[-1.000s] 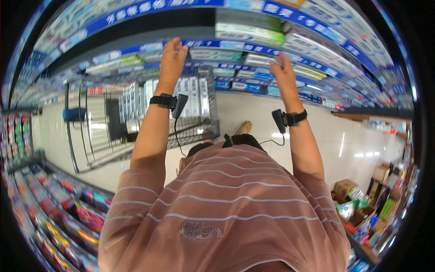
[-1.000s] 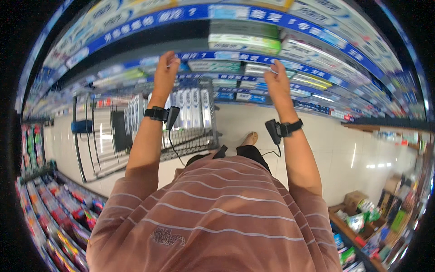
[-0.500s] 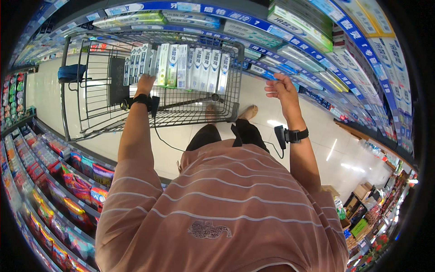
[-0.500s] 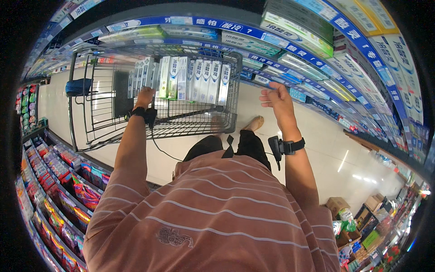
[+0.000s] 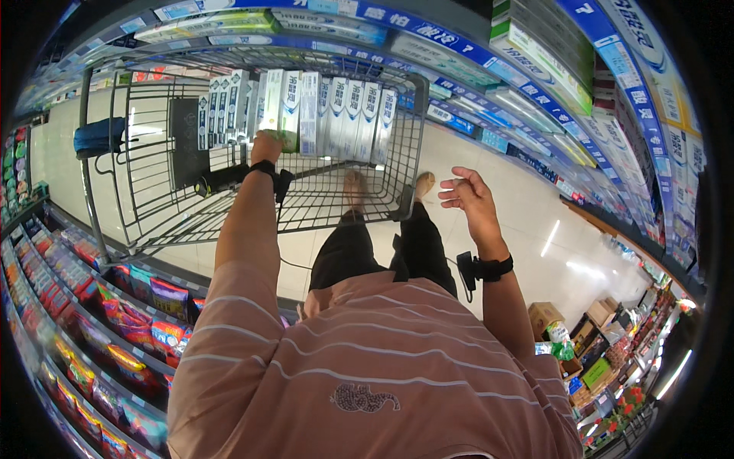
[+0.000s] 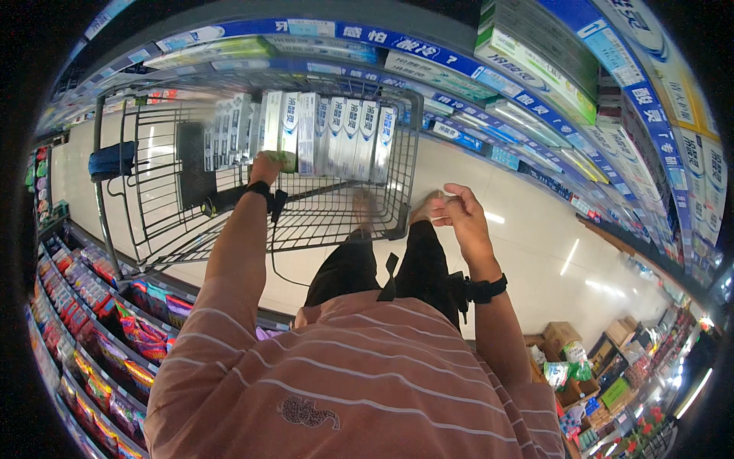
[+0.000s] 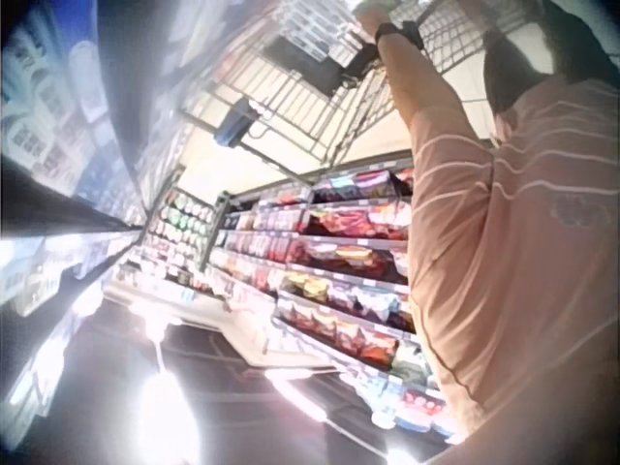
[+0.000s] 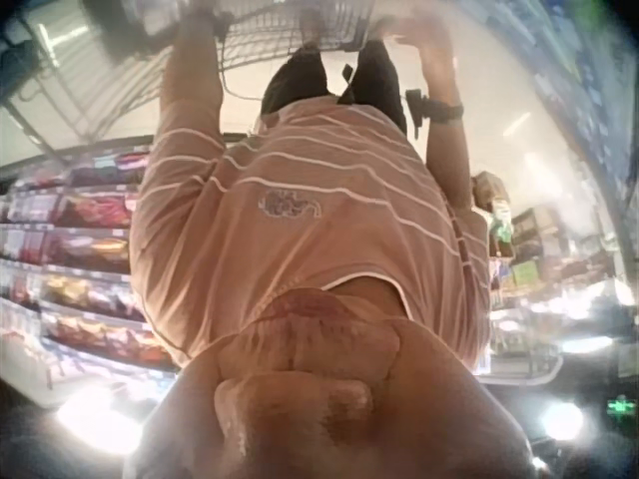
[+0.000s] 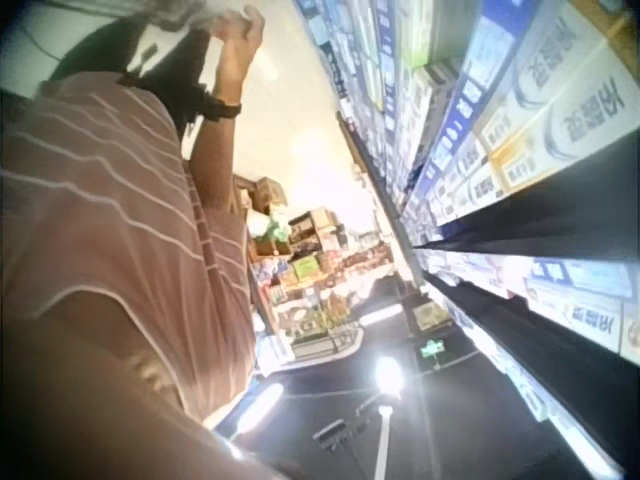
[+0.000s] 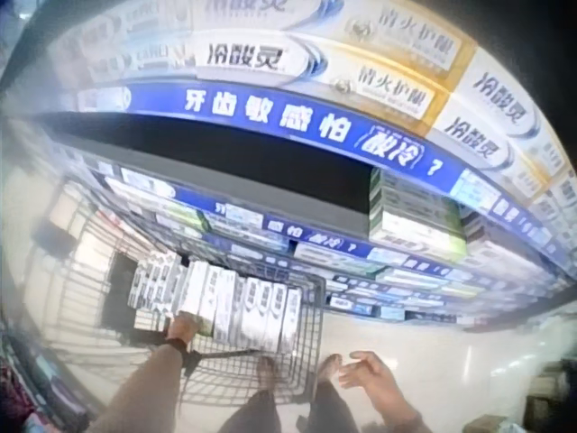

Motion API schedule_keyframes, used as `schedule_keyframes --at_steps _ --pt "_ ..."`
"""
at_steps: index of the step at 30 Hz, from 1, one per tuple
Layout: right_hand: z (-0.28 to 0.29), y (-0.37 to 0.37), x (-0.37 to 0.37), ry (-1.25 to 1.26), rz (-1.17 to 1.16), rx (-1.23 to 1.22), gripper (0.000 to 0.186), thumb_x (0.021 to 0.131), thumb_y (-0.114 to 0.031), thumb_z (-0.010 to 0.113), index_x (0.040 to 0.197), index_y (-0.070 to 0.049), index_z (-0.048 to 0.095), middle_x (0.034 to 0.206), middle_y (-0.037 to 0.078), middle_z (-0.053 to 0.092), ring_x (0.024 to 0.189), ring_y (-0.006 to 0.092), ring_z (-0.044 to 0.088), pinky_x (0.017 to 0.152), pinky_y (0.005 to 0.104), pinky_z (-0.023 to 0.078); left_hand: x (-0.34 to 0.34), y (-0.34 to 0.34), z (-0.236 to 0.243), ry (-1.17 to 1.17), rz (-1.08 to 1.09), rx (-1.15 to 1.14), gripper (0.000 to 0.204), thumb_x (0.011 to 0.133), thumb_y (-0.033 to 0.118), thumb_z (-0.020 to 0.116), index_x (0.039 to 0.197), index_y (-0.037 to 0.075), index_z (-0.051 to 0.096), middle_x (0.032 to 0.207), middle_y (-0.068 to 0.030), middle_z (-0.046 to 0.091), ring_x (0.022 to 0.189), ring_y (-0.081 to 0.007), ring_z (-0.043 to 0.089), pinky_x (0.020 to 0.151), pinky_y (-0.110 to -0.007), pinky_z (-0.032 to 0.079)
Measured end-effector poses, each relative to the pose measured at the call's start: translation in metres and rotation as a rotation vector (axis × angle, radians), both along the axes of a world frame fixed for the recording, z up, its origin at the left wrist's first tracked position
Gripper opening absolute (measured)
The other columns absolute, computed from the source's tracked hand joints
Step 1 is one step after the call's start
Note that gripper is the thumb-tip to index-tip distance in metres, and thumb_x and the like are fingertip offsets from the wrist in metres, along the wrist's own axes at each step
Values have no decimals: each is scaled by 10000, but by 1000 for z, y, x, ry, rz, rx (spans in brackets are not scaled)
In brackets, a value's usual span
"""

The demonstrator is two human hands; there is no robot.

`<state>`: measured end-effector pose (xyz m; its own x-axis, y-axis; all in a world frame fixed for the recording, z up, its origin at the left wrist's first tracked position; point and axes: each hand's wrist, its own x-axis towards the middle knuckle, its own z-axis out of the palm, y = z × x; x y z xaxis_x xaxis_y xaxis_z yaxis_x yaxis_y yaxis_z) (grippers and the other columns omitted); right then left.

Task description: The person picks up and handles several boxes of toothpaste from a supermarket shelf, turning them over to look at the packaging before placing some back and selecting others.

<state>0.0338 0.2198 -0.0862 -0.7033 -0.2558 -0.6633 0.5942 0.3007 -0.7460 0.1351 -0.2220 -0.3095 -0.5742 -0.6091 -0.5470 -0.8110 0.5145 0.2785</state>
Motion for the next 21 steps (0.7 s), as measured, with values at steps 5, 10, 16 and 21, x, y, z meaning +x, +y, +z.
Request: schedule_keyframes --at_steps 5,10,16,21 --pt "-4 -3 6 -26 -3 -49 297 1006 -147 471 1252 16 507 1040 149 665 861 205 675 762 316 561 7 -26 8 105 21 -8 616 752 388 705 1129 -65 524 1076 -278 651 1024 -448 627 895 -470 504" --pt "-3 -9 -1 -16 10 -74 324 1008 -167 476 1270 22 504 1048 156 661 862 205 671 769 306 553 18 -41 74 395 378 342 608 784 407 685 1128 -83 577 993 -188 663 872 -280 659 690 -385 574" --pt "17 -29 -11 60 118 -137 357 1005 -194 492 1283 31 500 1064 159 653 870 202 664 765 304 548 55 -53 153 561 465 428 568 857 338 646 1194 -110 555 1034 -169 645 794 -198 671 566 -293 602" --pt "30 -36 -14 105 139 -205 327 1006 -211 515 1254 2 532 1067 139 658 878 191 669 762 302 550 75 -26 234 725 407 402 404 897 293 614 1134 -33 591 974 -111 637 845 -158 657 581 -271 595"
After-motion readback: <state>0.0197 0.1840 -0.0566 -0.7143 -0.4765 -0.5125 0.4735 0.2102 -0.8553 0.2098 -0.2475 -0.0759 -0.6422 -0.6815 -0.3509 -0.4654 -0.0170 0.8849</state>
